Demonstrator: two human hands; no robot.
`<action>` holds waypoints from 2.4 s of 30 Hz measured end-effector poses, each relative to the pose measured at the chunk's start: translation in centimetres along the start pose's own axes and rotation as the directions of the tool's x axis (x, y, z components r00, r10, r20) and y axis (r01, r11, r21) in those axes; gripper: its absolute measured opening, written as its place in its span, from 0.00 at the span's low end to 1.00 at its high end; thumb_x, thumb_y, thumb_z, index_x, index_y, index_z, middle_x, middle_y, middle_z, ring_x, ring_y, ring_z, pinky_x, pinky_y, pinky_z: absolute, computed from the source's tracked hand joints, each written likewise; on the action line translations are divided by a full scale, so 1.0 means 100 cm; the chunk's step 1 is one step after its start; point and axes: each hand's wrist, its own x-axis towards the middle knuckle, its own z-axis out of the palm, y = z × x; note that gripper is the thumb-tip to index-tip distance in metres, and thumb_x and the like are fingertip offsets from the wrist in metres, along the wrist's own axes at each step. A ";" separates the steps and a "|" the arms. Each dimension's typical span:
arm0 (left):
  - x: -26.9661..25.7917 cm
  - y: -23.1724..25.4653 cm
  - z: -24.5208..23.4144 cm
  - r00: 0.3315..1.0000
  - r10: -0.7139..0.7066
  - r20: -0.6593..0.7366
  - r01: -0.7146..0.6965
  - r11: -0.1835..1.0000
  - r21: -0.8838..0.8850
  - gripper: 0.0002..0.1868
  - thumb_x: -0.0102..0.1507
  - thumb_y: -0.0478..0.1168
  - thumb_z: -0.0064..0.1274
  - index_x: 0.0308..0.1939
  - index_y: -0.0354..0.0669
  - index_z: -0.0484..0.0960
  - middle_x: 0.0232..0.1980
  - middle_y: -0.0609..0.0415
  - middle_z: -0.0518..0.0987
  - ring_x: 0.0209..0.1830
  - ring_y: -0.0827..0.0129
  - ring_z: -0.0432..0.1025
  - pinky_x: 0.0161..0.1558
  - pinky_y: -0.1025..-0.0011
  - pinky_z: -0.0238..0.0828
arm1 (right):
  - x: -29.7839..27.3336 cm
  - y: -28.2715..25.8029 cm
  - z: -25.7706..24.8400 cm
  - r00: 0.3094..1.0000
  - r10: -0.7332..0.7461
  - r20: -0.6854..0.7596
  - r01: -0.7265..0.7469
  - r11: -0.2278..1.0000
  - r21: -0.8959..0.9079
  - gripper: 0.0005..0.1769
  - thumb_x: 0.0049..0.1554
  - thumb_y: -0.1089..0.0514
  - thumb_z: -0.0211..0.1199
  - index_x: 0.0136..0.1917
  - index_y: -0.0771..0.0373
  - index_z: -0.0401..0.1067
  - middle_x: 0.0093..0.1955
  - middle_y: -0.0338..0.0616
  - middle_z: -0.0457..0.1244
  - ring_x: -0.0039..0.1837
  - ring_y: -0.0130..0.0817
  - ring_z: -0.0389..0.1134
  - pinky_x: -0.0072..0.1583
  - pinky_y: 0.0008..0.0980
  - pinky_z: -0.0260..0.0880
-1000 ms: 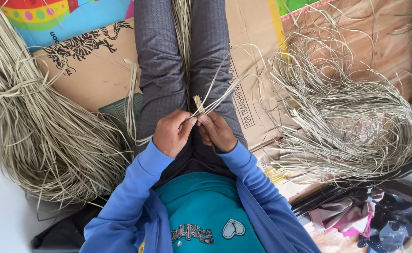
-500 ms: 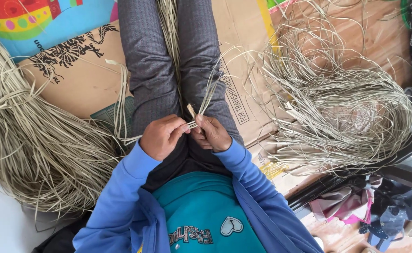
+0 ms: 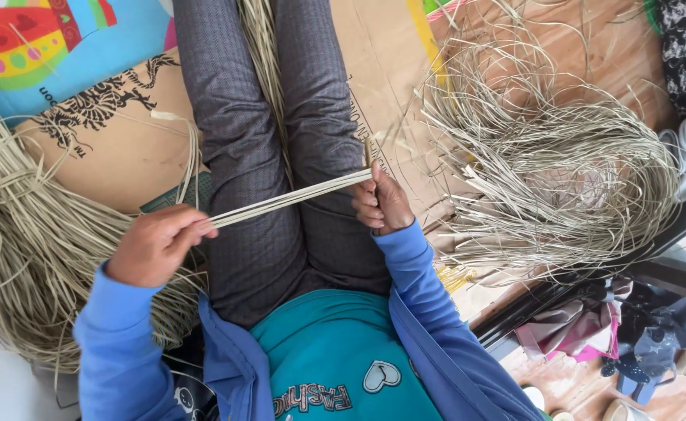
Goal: Weaving thin plant-based strips into a bundle using hands and a small wooden tool.
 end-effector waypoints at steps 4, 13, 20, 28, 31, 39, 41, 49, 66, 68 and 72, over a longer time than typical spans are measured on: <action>-0.023 -0.004 -0.024 0.993 -0.035 -0.115 0.053 0.986 0.156 0.05 0.63 0.33 0.57 0.41 0.42 0.87 0.36 0.61 0.88 0.16 0.71 0.67 0.24 0.73 0.64 | 0.002 -0.010 -0.028 0.986 0.091 0.136 -0.118 0.973 0.200 0.23 0.66 0.37 0.51 0.38 0.52 0.59 0.28 0.31 0.49 0.24 0.17 0.41 0.24 0.17 0.36; -0.096 -0.100 -0.045 0.628 0.474 -0.617 -0.345 0.880 0.325 0.06 0.82 0.04 0.41 0.55 0.05 0.71 0.58 0.09 0.77 0.59 0.22 0.75 0.66 0.38 0.75 | -0.017 -0.020 0.043 0.865 -0.482 0.135 0.494 0.867 -0.070 0.19 0.67 0.47 0.53 0.37 0.57 0.62 0.28 0.36 0.53 0.24 0.19 0.43 0.25 0.21 0.39; 0.022 -0.081 -0.001 0.661 0.380 -0.648 0.218 0.729 0.649 0.37 0.63 0.12 0.62 0.71 0.48 0.82 0.76 0.53 0.55 0.76 0.53 0.56 0.76 0.50 0.54 | 0.011 0.036 0.040 0.908 -0.416 -0.054 0.370 0.855 -0.364 0.15 0.68 0.51 0.52 0.43 0.62 0.67 0.29 0.36 0.56 0.27 0.21 0.51 0.29 0.21 0.49; 0.069 0.034 0.114 0.782 0.433 -0.448 -0.247 0.876 0.415 0.15 0.71 0.48 0.52 0.59 0.50 0.82 0.52 0.56 0.80 0.59 0.57 0.73 0.71 0.40 0.53 | 0.025 0.060 0.025 0.811 -0.545 0.214 0.502 0.458 -0.734 0.21 0.70 0.57 0.53 0.35 0.65 0.70 0.18 0.39 0.56 0.22 0.26 0.58 0.28 0.22 0.59; 0.077 0.024 0.124 0.837 0.412 -0.360 -0.247 0.871 0.425 0.10 0.70 0.50 0.54 0.44 0.53 0.86 0.33 0.62 0.82 0.40 0.66 0.79 0.66 0.52 0.62 | 0.020 0.054 0.020 0.814 -0.537 0.220 0.501 0.459 -0.734 0.21 0.69 0.56 0.54 0.35 0.65 0.71 0.18 0.40 0.57 0.22 0.27 0.58 0.30 0.23 0.61; 0.066 0.013 0.088 0.869 0.393 -0.299 -0.173 0.809 0.561 0.07 0.69 0.57 0.55 0.42 0.67 0.83 0.28 0.73 0.77 0.31 0.76 0.77 0.45 0.70 0.66 | 0.013 0.014 -0.035 0.699 -0.714 0.041 0.360 0.301 -0.883 0.27 0.69 0.54 0.57 0.28 0.59 0.65 0.21 0.38 0.55 0.29 0.29 0.54 0.36 0.31 0.56; 0.064 0.009 0.086 0.870 0.389 -0.304 -0.160 0.805 0.571 0.08 0.69 0.57 0.54 0.42 0.66 0.83 0.29 0.73 0.77 0.31 0.76 0.78 0.45 0.69 0.67 | 0.017 0.007 -0.089 0.645 -0.758 0.095 0.508 0.334 -0.794 0.15 0.69 0.59 0.54 0.39 0.59 0.61 0.33 0.40 0.59 0.34 0.26 0.56 0.40 0.26 0.60; 0.058 -0.003 0.077 0.865 0.373 -0.336 -0.147 0.827 0.542 0.08 0.70 0.57 0.55 0.43 0.66 0.84 0.30 0.72 0.78 0.30 0.77 0.77 0.43 0.72 0.68 | -0.050 -0.092 -0.056 0.341 -0.938 0.063 0.637 0.181 -0.750 0.13 0.71 0.57 0.51 0.49 0.57 0.75 0.32 0.35 0.63 0.25 0.17 0.46 0.28 0.23 0.44; 0.084 0.056 0.187 0.989 -0.106 -0.098 0.019 0.767 -0.641 0.11 0.67 0.38 0.57 0.44 0.29 0.82 0.30 0.37 0.84 0.30 0.60 0.84 0.30 0.70 0.87 | -0.013 0.007 -0.044 0.940 -0.280 -0.193 0.127 0.815 -0.566 0.12 0.56 0.62 0.72 0.48 0.73 0.74 0.18 0.45 0.54 0.17 0.28 0.53 0.20 0.27 0.54; 0.085 0.060 0.185 0.990 -0.080 -0.114 -0.006 0.792 -0.610 0.12 0.68 0.38 0.56 0.46 0.28 0.81 0.30 0.37 0.84 0.30 0.58 0.84 0.31 0.67 0.88 | -0.012 0.017 -0.031 0.930 -0.304 -0.205 0.186 0.873 -0.450 0.10 0.58 0.65 0.69 0.48 0.73 0.72 0.17 0.44 0.51 0.16 0.27 0.50 0.20 0.26 0.51; 0.085 0.067 0.182 0.979 -0.031 -0.202 -0.091 0.820 -0.565 0.11 0.70 0.35 0.53 0.48 0.26 0.81 0.30 0.36 0.84 0.29 0.56 0.83 0.32 0.63 0.89 | -0.019 0.018 -0.010 0.918 -0.362 -0.163 0.276 0.876 -0.396 0.08 0.58 0.69 0.68 0.49 0.75 0.72 0.16 0.43 0.51 0.17 0.23 0.49 0.21 0.22 0.51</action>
